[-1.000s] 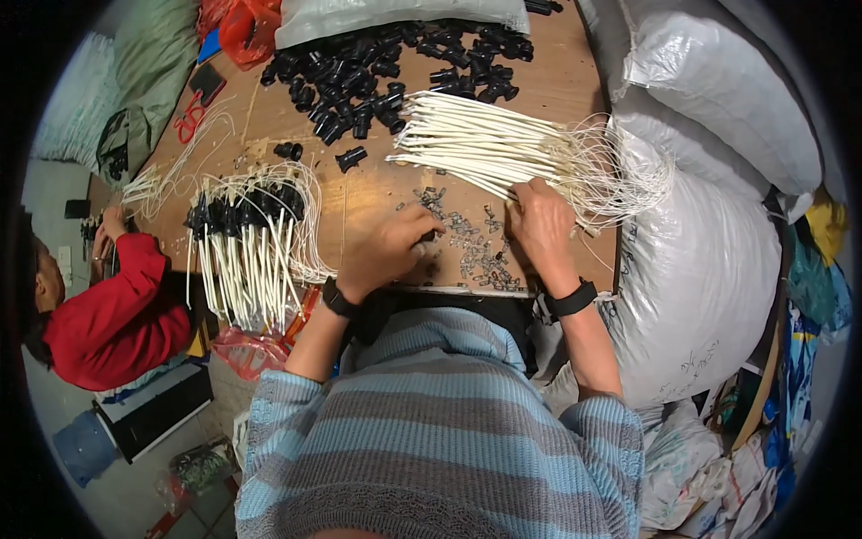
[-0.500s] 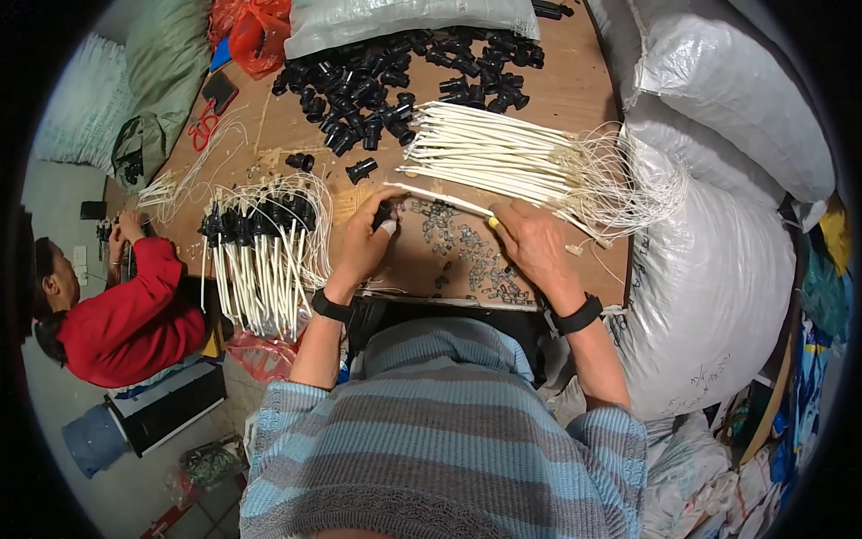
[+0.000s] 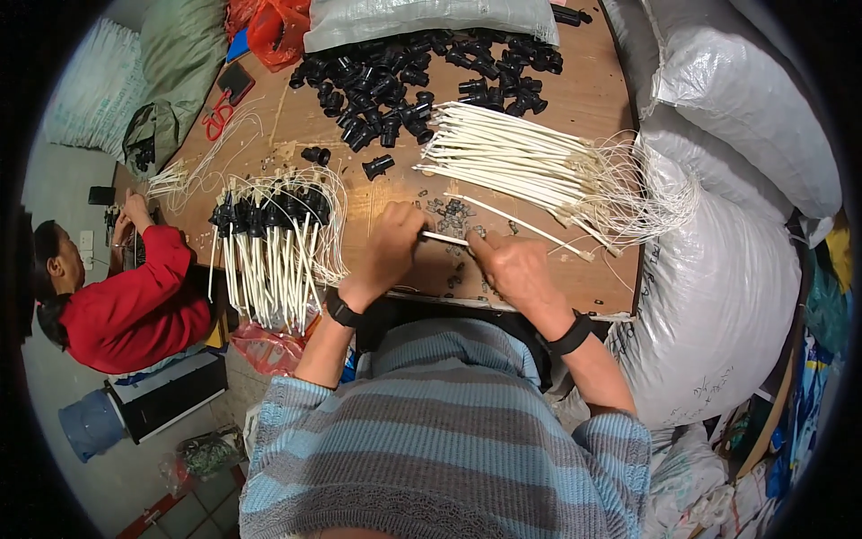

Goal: The person picks up a white wire and a small metal piece, slides the metal piece onto the wire end, and then places the assembled wire onto a pile on the table.

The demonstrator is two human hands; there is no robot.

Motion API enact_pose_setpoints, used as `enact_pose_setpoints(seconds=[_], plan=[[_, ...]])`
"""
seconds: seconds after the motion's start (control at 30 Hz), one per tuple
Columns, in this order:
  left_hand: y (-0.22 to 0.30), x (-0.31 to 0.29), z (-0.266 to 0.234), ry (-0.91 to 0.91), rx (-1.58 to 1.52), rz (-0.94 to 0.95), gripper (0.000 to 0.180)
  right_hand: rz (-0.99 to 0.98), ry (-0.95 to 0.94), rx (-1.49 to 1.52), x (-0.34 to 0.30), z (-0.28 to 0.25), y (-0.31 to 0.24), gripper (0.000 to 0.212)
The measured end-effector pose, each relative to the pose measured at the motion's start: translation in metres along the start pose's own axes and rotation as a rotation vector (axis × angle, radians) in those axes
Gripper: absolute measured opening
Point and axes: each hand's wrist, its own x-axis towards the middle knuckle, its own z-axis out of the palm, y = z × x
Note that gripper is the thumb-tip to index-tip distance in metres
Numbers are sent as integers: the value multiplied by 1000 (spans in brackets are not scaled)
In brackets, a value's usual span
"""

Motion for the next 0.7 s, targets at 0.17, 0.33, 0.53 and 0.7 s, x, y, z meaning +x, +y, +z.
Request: enact_pose_setpoints(seconds=[0.17,0.33,0.53,0.7], plan=[[-6,-2,-8,255,136,84,22,391,-53,-124,6,-28,5,38],[53,5,-12,-109,59,52,19,95,182,215,15,1,1,27],[14,-16,-28,140,221,-276,23,197,419,1977,-9,-29,43,19],[20,-6,-15,113,-866,-781,17,160,-118,674,23,-20,-24,12]])
